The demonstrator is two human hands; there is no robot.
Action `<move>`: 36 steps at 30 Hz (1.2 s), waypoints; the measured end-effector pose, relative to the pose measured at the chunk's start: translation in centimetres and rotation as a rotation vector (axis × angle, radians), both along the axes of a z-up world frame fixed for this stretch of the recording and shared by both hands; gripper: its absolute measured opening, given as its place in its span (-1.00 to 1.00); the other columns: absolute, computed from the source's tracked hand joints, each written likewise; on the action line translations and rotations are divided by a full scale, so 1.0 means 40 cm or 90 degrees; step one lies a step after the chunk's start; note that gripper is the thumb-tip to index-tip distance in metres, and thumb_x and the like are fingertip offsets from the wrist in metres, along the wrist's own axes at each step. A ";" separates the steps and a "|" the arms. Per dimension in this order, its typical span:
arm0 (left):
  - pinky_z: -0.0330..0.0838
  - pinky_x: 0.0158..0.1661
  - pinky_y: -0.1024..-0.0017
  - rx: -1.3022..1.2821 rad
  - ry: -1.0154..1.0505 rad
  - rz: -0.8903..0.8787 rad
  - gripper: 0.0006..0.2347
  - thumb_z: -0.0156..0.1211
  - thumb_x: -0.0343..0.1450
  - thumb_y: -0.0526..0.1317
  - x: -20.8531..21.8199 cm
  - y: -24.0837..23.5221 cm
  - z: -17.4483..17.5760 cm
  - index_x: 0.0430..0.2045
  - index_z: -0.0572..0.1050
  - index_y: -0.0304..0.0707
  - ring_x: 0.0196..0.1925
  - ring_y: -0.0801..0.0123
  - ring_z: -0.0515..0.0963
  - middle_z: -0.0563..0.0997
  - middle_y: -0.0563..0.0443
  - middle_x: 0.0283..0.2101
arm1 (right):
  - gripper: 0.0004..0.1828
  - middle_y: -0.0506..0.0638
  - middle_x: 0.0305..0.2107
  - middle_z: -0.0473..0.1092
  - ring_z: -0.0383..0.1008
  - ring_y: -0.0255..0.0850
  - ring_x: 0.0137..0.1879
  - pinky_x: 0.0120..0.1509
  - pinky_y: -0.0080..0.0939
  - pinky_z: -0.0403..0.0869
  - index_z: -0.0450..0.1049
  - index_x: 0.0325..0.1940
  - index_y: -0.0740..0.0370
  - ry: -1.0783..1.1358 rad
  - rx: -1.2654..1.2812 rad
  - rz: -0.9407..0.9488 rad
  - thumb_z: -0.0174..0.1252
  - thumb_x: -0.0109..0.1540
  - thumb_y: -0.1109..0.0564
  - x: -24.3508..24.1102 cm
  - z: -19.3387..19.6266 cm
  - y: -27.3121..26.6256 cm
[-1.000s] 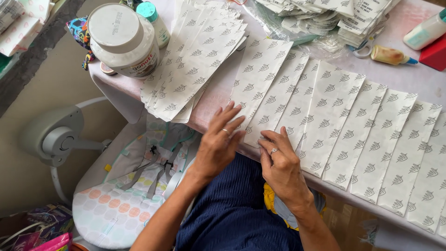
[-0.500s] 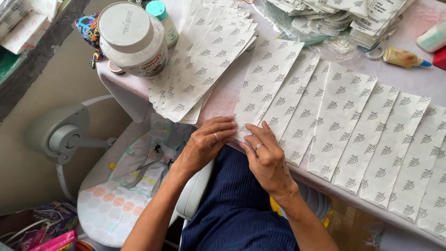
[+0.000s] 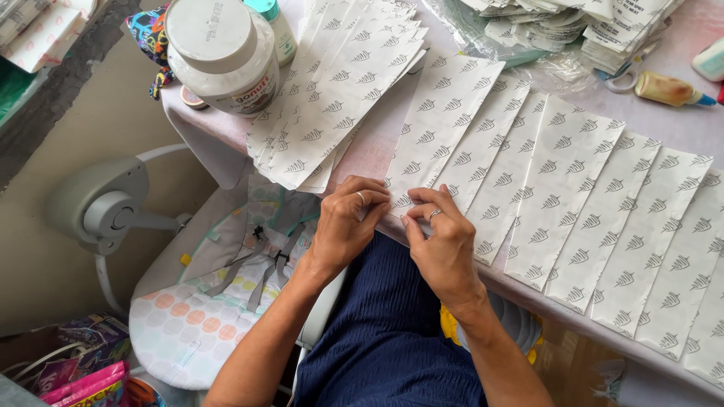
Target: Laying out paper strips, applying glue to the edges, and stacking them together.
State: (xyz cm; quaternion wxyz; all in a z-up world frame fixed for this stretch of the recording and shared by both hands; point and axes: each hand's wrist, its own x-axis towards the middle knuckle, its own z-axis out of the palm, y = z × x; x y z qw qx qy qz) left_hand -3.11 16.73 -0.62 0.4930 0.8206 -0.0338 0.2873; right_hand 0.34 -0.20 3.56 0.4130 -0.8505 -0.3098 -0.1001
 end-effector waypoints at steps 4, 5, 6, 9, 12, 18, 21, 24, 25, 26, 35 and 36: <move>0.55 -0.02 0.22 -0.008 0.023 0.003 -0.92 0.32 0.32 -0.49 0.004 0.003 -0.002 -0.42 0.64 -0.34 -0.07 0.04 0.69 0.69 -0.07 -0.30 | -0.89 0.03 -0.15 0.54 0.62 -0.01 -0.02 0.47 0.09 0.35 0.55 -0.39 0.36 0.031 -0.004 0.014 0.38 0.10 0.36 0.009 0.021 -0.002; 0.55 -0.06 0.28 0.065 0.001 0.022 -0.90 0.25 0.36 -0.49 0.008 0.003 -0.015 -0.39 0.64 -0.30 -0.10 0.08 0.67 0.67 -0.04 -0.29 | -0.90 0.03 -0.16 0.54 0.63 0.00 -0.02 0.48 0.08 0.35 0.56 -0.39 0.36 0.039 -0.008 0.009 0.37 0.09 0.38 0.008 0.028 0.000; 0.55 -0.10 0.33 0.137 -0.021 0.042 -0.87 0.19 0.41 -0.49 0.013 0.003 -0.027 -0.36 0.63 -0.26 -0.13 0.11 0.65 0.65 -0.02 -0.27 | -0.90 0.04 -0.16 0.55 0.63 0.00 -0.03 0.48 0.07 0.34 0.56 -0.39 0.36 0.046 -0.013 0.003 0.36 0.08 0.40 0.008 0.035 0.001; 0.43 -0.12 0.26 0.347 -0.097 0.174 -0.81 0.21 0.42 -0.43 0.038 0.039 0.045 -0.15 0.59 -0.16 -0.08 0.14 0.60 0.59 -0.03 -0.14 | -0.91 0.05 -0.17 0.55 0.63 0.02 -0.03 0.46 0.09 0.35 0.57 -0.38 0.38 0.031 -0.017 0.001 0.34 0.09 0.42 -0.004 0.040 0.004; 0.15 0.27 -0.02 0.514 0.057 0.281 -0.33 0.58 0.26 -0.12 0.074 0.091 0.129 0.25 0.38 -0.31 0.29 -0.14 0.40 0.48 -0.35 0.20 | -0.93 0.05 -0.14 0.54 0.62 0.05 0.01 0.47 0.08 0.33 0.56 -0.38 0.38 0.021 -0.006 0.006 0.33 0.11 0.40 0.000 0.023 0.002; 0.26 0.29 -0.16 0.395 0.225 0.226 -0.27 0.52 0.23 -0.36 0.170 0.210 0.126 0.33 0.26 -0.29 0.33 -0.27 0.39 0.38 -0.43 0.27 | -0.94 0.03 -0.14 0.54 0.62 0.04 0.02 0.48 0.07 0.31 0.58 -0.38 0.35 -0.004 -0.019 0.011 0.33 0.10 0.38 0.004 0.010 -0.005; 0.30 0.29 -0.13 0.375 0.287 0.245 -0.36 0.45 0.28 -0.38 0.177 0.212 0.149 0.30 0.31 -0.33 0.36 -0.26 0.35 0.35 -0.40 0.30 | -0.95 0.06 -0.13 0.55 0.62 0.06 0.01 0.47 0.10 0.33 0.58 -0.37 0.37 -0.002 -0.008 0.017 0.32 0.12 0.38 0.002 0.016 -0.004; 0.35 0.26 -0.07 0.375 0.301 0.210 -0.56 0.40 0.36 -0.25 0.176 0.201 0.132 0.14 0.47 -0.35 0.33 -0.21 0.40 0.42 -0.38 0.25 | -0.96 0.07 -0.14 0.54 0.62 0.06 0.00 0.46 0.11 0.33 0.57 -0.37 0.39 -0.001 -0.006 0.014 0.31 0.13 0.39 -0.001 0.016 -0.003; 0.35 0.26 -0.07 0.376 0.301 0.208 -0.56 0.40 0.36 -0.25 0.184 0.205 0.111 0.14 0.47 -0.35 0.33 -0.21 0.40 0.42 -0.38 0.25 | -0.96 0.07 -0.14 0.54 0.62 0.06 0.00 0.46 0.11 0.33 0.57 -0.37 0.39 -0.001 -0.006 0.013 0.31 0.13 0.39 -0.003 0.019 -0.002; 0.40 0.19 0.04 0.422 0.249 0.247 -0.72 0.34 0.40 -0.25 0.192 0.210 0.090 -0.02 0.57 -0.28 0.21 -0.08 0.53 0.54 -0.27 0.12 | -0.97 0.08 -0.14 0.54 0.62 0.07 0.00 0.47 0.12 0.32 0.57 -0.37 0.40 -0.004 -0.007 0.015 0.30 0.13 0.38 -0.004 0.021 -0.001; 0.54 -0.38 0.48 0.592 0.101 0.422 -0.95 0.35 0.34 -0.32 0.271 0.206 -0.002 -0.50 0.59 -0.24 -0.46 0.36 0.63 0.57 0.03 -0.52 | -0.98 0.11 -0.13 0.54 0.61 0.07 0.04 0.51 0.13 0.27 0.57 -0.36 0.39 -0.004 0.007 0.031 0.29 0.15 0.37 -0.002 0.003 -0.007; 0.54 -0.34 0.46 0.617 0.109 0.445 -0.93 0.39 0.34 -0.29 0.279 0.199 -0.007 -0.49 0.59 -0.24 -0.44 0.36 0.63 0.57 0.02 -0.52 | -0.98 0.09 -0.13 0.54 0.61 0.06 0.04 0.50 0.12 0.28 0.57 -0.36 0.37 -0.007 0.003 0.030 0.29 0.16 0.36 -0.002 0.002 -0.008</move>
